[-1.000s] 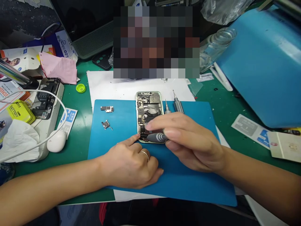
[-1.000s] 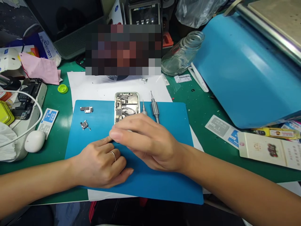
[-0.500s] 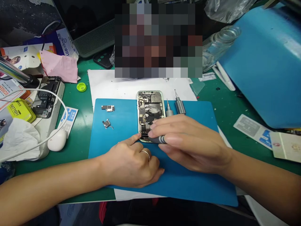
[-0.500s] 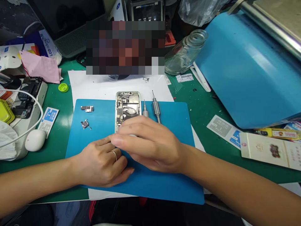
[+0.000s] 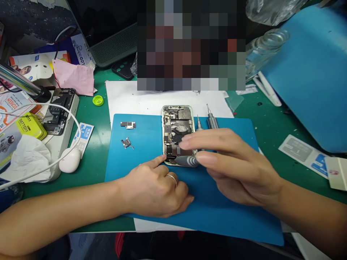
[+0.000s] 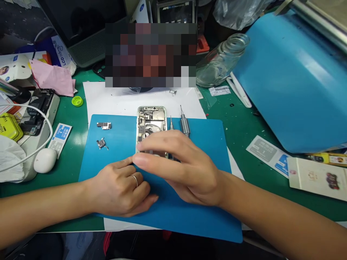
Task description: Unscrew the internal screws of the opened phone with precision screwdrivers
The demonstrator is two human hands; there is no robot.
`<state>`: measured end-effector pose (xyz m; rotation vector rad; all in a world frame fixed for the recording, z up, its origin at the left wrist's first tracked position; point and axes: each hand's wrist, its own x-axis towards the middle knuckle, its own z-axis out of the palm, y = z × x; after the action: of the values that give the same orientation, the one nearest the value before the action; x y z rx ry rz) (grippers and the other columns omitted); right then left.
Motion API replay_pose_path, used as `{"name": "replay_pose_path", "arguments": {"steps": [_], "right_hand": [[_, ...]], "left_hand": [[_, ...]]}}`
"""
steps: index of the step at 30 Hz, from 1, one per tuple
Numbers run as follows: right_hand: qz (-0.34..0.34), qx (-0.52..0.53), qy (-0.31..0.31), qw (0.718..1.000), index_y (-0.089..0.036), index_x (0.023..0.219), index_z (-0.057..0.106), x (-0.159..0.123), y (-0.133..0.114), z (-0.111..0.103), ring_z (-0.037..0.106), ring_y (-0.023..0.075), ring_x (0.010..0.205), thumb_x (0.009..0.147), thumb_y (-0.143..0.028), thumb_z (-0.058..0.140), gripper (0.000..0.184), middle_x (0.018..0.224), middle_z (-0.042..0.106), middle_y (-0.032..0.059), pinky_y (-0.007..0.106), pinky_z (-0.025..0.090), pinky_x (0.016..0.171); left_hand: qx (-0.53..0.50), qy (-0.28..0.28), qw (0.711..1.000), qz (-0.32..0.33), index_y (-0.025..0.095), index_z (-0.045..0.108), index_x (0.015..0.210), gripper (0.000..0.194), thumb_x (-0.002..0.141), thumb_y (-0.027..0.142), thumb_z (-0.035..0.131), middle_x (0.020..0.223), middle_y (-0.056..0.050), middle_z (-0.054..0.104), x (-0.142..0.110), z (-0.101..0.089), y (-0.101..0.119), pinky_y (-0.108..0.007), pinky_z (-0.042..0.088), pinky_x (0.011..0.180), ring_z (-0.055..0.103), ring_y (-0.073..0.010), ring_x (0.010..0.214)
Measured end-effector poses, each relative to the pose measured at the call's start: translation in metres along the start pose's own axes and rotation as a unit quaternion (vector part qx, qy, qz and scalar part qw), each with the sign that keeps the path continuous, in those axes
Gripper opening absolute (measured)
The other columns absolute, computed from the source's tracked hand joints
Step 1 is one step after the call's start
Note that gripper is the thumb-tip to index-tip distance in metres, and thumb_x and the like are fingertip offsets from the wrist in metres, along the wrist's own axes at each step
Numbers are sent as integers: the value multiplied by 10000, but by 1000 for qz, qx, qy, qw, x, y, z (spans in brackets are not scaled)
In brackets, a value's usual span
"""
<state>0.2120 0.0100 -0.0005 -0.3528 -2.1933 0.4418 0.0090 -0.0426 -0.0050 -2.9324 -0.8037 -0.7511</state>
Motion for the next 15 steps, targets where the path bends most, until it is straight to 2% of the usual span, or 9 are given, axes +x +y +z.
{"name": "replay_pose_path", "arguments": {"steps": [2, 4, 6, 9, 11, 15], "right_hand": [[-11, 4, -17, 1000, -135, 1260, 597, 0, -1, 0, 667, 226, 1134, 997, -75, 454, 305, 1129, 691, 135, 427, 601, 953], [0, -3, -5, 1000, -163, 1198, 627, 0, -1, -1, 685, 208, 1028, 986, -88, 496, 261, 1005, 683, 88, 408, 614, 922], [19, -13, 7, 1000, -202, 1236, 607, 0, -1, -2, 674, 197, 972, 988, -121, 516, 276, 960, 642, 58, 401, 622, 888], [7, -3, -20, 1000, -182, 1276, 569, 3, -1, -4, 665, 215, 1113, 1004, -107, 432, 314, 1110, 669, 107, 435, 608, 961], [-12, 7, -38, 999, -151, 1226, 584, 4, -1, -4, 677, 206, 1144, 1001, -72, 400, 302, 1130, 704, 121, 430, 594, 1002], [3, -28, -6, 1000, -203, 1125, 623, 5, -2, 0, 705, 176, 968, 1004, -118, 498, 194, 957, 724, 57, 375, 629, 868]], "left_hand": [[-1, 1, 1000, -1, 201, 590, 631, 395, 1009, 294, 522, 558, 0, 592, 0, 0, 0, -347, 594, 785, 578, -173, 490], [-5, 6, 1000, -2, 201, 600, 647, 386, 1013, 284, 510, 569, -1, 602, 0, 0, 0, -355, 594, 797, 586, -174, 500], [-5, 9, 1000, -2, 204, 592, 640, 385, 1010, 273, 511, 554, 5, 583, 0, 0, -1, -348, 593, 765, 567, -172, 487], [-5, 10, 1000, -2, 210, 570, 618, 383, 995, 258, 527, 531, 14, 551, 1, 1, -1, -328, 580, 695, 544, -170, 468], [-7, 12, 1000, -2, 209, 576, 624, 370, 988, 248, 524, 545, 9, 573, 1, 2, -1, -334, 585, 722, 567, -173, 481], [-6, 18, 1000, -5, 207, 590, 639, 351, 981, 243, 520, 566, 0, 603, 0, 2, -1, -341, 587, 754, 586, -175, 495]]}}
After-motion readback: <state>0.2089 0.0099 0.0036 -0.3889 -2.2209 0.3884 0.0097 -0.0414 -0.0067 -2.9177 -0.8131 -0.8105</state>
